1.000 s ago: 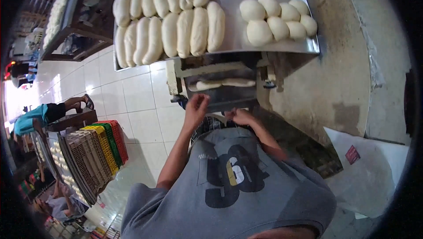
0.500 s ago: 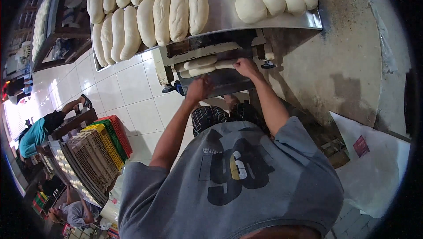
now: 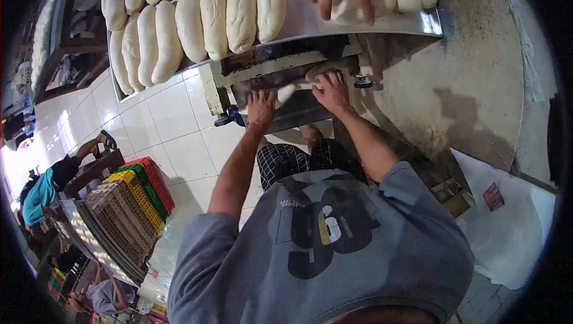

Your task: The recorder is shaping pieces of dough using a molding machine and arranging them onto baking trays.

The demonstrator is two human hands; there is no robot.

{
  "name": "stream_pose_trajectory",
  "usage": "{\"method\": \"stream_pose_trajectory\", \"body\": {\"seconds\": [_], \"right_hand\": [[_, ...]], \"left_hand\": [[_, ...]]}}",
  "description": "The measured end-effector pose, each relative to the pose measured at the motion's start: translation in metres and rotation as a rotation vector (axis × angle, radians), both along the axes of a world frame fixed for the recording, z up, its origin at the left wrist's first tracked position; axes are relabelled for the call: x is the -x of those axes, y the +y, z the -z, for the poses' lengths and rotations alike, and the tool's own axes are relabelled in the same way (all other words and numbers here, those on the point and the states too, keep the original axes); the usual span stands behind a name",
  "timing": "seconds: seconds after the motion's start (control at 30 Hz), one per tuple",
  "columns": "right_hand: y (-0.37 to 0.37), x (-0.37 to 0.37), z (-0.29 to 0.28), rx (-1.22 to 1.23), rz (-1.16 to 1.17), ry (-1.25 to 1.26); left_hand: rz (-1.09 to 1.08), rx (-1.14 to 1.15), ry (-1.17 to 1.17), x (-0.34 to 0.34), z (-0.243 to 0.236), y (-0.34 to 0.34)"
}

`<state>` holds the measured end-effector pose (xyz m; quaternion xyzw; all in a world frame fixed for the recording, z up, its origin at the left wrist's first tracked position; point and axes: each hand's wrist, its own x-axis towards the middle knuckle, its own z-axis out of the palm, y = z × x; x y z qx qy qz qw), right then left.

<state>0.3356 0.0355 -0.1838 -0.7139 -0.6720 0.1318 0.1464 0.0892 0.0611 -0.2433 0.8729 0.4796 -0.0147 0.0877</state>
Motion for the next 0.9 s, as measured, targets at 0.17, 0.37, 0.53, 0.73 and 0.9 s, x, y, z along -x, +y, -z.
{"method": "stream_pose_trajectory", "body": {"seconds": [0.17, 0.37, 0.53, 0.73, 0.9], "right_hand": [[0.029, -0.016, -0.001, 0.380, -0.176, -0.317], [0.048, -0.054, 0.071, 0.929, -0.213, -0.150], [0.054, -0.032, 0.027, 0.613, -0.247, 0.283], [0.042, -0.005, 0.045, 0.378, -0.301, 0.116], [0.060, 0.000, 0.029, 1.005, -0.188, -0.074]], "left_hand": [[-0.116, 0.286, -0.335, 0.005, -0.032, -0.011], [-0.332, 0.459, -0.464, 0.040, -0.118, -0.063], [-0.709, 0.633, -0.485, 0.095, -0.154, -0.120], [-0.880, 0.535, -0.573, 0.130, -0.139, -0.154], [-1.017, 0.597, -0.803, 0.133, -0.174, -0.139]]}}
